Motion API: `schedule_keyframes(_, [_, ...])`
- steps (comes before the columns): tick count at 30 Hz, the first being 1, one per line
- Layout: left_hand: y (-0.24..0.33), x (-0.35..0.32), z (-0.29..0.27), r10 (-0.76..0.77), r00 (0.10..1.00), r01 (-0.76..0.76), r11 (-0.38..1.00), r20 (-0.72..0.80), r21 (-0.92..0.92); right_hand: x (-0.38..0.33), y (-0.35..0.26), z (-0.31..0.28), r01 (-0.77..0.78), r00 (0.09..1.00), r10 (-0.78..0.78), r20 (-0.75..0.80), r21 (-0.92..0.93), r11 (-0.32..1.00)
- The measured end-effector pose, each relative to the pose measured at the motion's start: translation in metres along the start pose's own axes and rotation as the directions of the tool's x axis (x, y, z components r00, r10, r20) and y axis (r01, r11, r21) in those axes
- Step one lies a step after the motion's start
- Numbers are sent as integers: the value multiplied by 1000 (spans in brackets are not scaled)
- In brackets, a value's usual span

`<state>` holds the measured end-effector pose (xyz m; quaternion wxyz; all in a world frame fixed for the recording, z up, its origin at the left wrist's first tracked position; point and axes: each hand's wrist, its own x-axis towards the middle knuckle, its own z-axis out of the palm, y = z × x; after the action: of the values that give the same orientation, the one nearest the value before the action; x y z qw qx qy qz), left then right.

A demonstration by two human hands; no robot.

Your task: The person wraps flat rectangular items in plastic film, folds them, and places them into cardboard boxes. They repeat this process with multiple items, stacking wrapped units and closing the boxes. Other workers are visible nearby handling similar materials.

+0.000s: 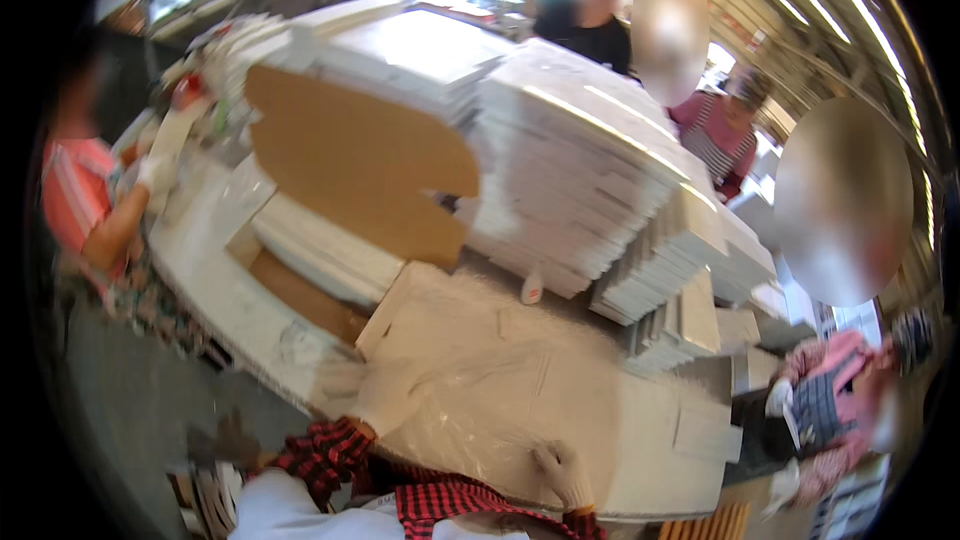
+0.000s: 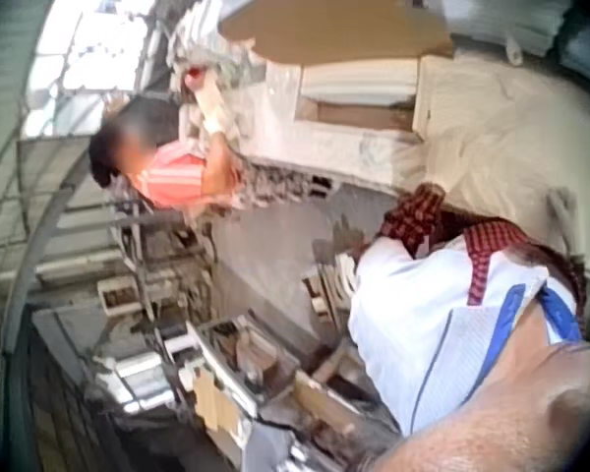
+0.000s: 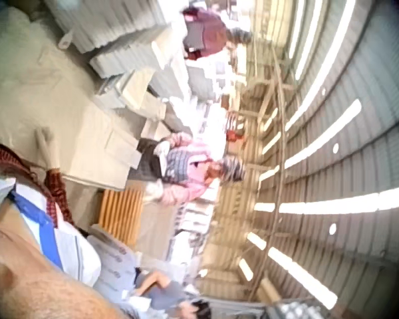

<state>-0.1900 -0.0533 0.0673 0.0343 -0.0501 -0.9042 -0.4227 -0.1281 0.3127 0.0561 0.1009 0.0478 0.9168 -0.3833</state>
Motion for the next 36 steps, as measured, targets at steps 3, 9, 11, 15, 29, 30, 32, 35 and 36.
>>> schedule_keyframes(3, [41,8,-32,306,917,-258,945,-257,203,-11,1,13,-71,996,73,-51,51,996])
schedule_keyframes(9, [55,42,-107,-208,870,215,976,-446,-34,4,-10,6,-19,1000,19,5,4,1000])
schedule_keyframes(11, [57,35,-111,-154,895,160,987,-418,-20,3,-12,1,7,999,-4,35,-84,996])
schedule_keyframes(15, [56,11,-81,157,945,-162,987,-289,4,-4,-25,10,86,983,-101,-153,-105,991])
schedule_keyframes(29, [-9,-50,46,128,991,-126,991,-28,52,-19,6,37,39,948,-81,-308,-140,989])
schedule_keyframes(30, [-10,-50,46,112,993,-110,993,-30,47,-21,2,33,-13,958,-34,-285,-162,987])
schedule_keyframes(32, [-10,-49,46,80,996,-79,996,-32,37,-14,-4,22,-56,953,21,-301,-105,993])
schedule_keyframes(35, [1,-37,41,-199,977,195,979,76,55,7,13,22,57,929,-73,-363,-55,997])
schedule_keyframes(36, [3,-34,40,-199,977,199,980,81,8,14,18,24,122,912,-130,-390,-46,991])
